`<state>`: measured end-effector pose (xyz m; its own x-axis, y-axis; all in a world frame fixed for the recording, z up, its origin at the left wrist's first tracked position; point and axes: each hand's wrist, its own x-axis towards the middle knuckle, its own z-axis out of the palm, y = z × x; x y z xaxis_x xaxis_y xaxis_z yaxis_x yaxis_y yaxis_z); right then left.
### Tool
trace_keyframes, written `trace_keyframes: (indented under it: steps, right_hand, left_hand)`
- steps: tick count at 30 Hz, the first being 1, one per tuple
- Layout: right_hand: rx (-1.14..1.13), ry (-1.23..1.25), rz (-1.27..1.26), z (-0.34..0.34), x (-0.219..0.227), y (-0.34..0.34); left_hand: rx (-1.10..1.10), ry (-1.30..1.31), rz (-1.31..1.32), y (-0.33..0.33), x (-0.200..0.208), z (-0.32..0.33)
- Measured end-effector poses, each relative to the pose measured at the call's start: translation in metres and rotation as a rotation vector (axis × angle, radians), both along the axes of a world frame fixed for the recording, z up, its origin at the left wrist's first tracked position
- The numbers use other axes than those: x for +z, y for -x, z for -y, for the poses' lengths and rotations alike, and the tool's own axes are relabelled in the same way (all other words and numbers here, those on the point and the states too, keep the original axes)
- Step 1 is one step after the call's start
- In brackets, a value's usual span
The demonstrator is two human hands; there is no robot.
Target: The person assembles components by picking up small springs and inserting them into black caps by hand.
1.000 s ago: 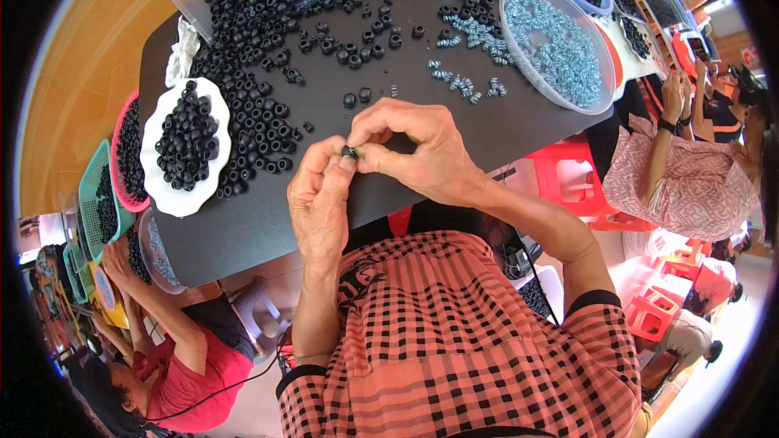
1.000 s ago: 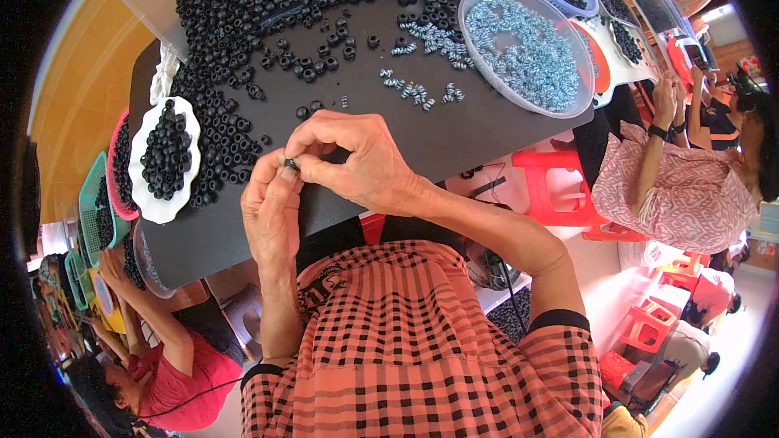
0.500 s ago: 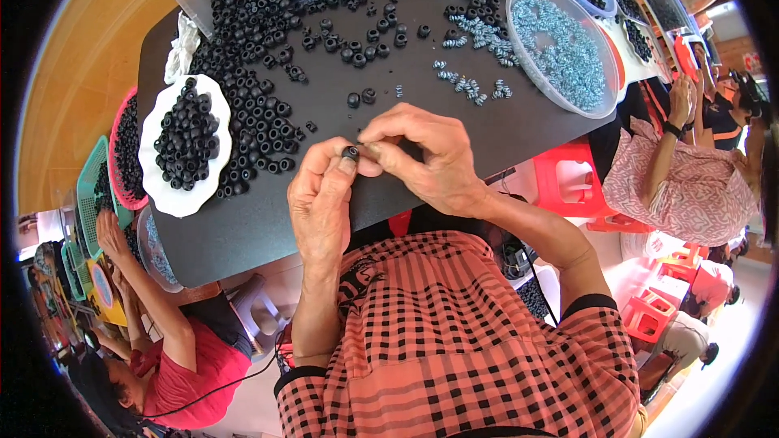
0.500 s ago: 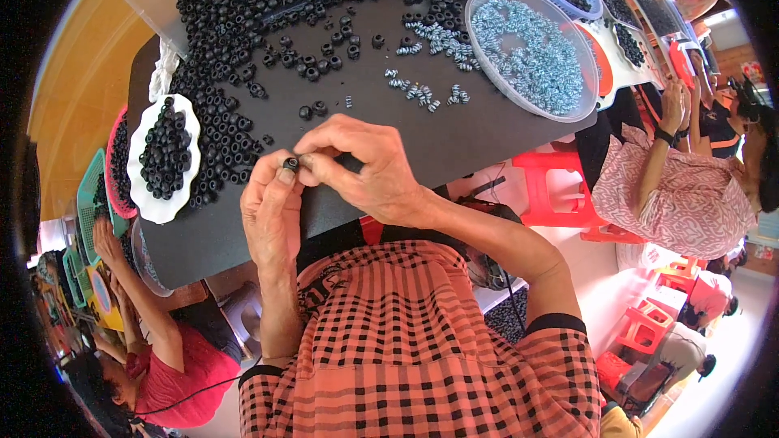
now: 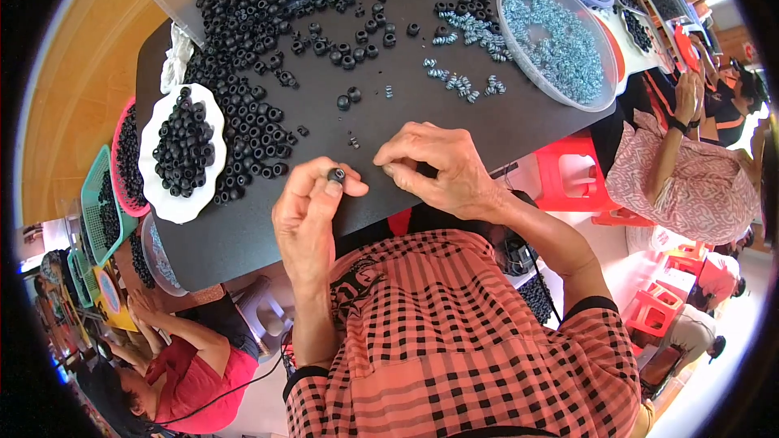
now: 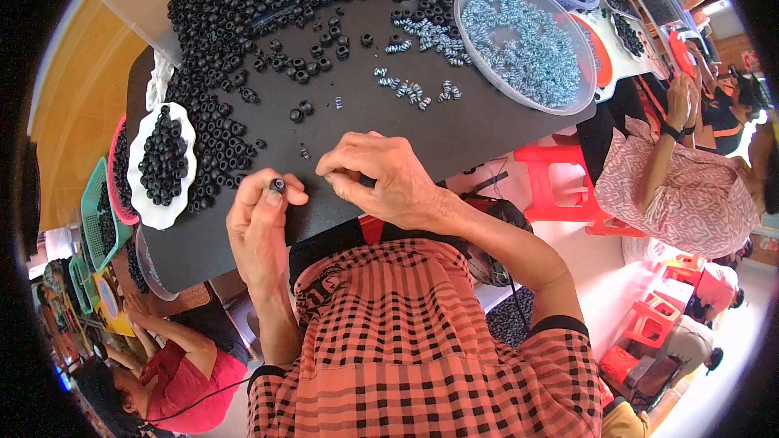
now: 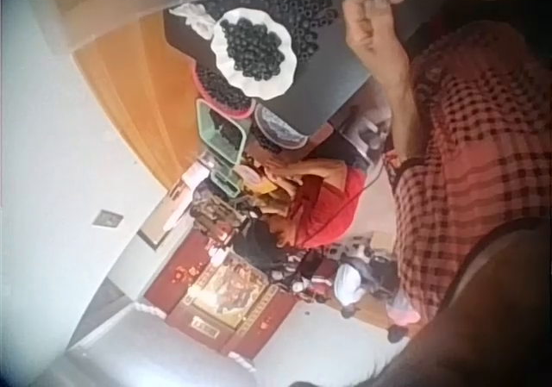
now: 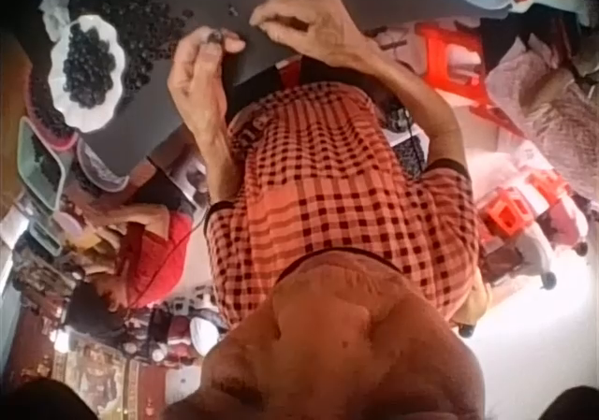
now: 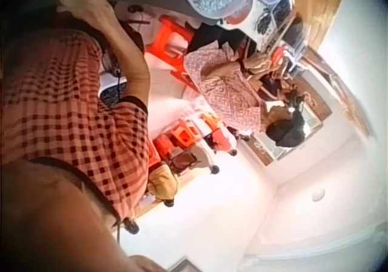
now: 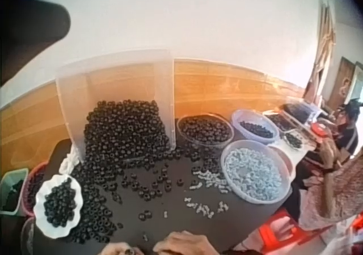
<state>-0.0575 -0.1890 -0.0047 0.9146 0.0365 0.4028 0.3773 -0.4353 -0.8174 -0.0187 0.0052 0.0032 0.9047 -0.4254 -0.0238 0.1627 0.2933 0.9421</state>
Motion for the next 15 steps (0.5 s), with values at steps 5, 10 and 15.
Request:
trace_keyframes:
  steps: [5, 10, 15]
  right_hand:
    - [0.012, -0.186, 0.03, -0.019, 0.003, 0.012]
    - [0.021, -0.08, 0.178, -0.022, -0.005, 0.012]
    - [0.016, -0.063, 0.144, -0.021, -0.009, 0.013]
  left_hand:
    - [-0.036, 0.116, -0.135, 0.014, -0.001, 0.004]
    - [-0.064, 0.142, -0.186, 0.016, -0.006, 0.006]
    - [-0.066, 0.078, -0.171, 0.015, -0.006, 0.009]
